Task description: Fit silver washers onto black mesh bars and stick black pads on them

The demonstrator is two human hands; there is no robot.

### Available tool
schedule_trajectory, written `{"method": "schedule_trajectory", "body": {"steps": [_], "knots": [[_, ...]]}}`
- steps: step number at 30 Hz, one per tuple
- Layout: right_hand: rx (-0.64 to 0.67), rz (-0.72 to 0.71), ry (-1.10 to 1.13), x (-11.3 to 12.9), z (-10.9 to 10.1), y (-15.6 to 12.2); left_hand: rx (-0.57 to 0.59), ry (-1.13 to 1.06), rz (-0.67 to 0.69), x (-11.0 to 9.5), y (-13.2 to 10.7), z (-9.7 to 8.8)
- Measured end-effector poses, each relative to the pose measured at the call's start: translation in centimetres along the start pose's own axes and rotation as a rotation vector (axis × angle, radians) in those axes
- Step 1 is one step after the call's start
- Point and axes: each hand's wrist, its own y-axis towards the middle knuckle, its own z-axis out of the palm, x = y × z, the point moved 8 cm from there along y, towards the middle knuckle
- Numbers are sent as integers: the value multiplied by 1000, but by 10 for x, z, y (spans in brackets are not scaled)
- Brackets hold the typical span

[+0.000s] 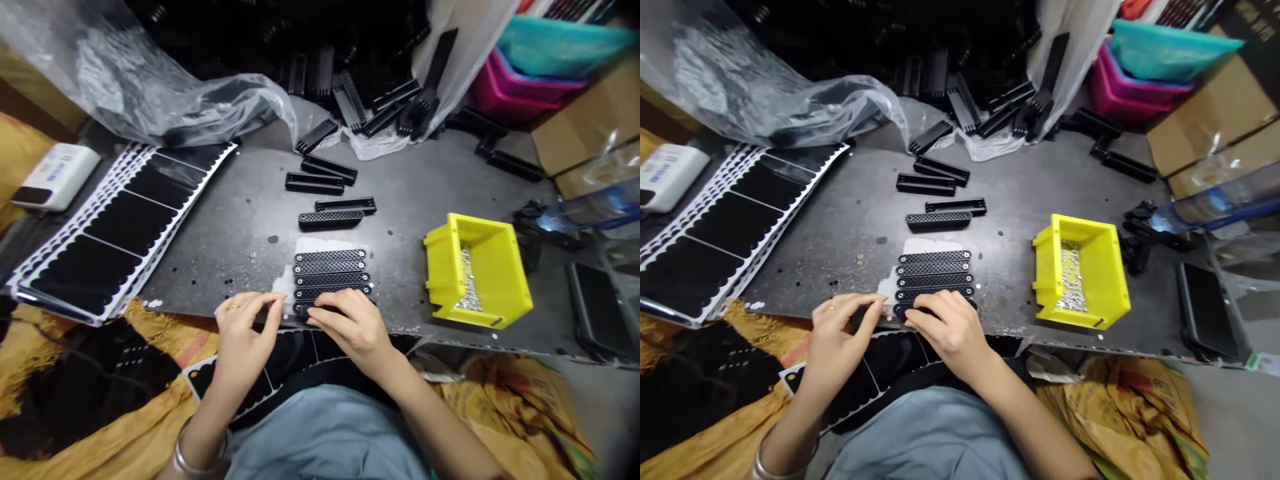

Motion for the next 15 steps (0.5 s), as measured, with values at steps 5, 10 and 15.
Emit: {"method": "schedule_trajectory", "body": {"steps": [5,10,15], "knots": [[80,-6,-12,-3,13,8,160,-179,-106,17,1,16],[116,32,-1,-6,9,7,167,-254,-133,15,1,23],[128,18,-20,-2,14,11,159,-230,-170,18,4,25]]}}
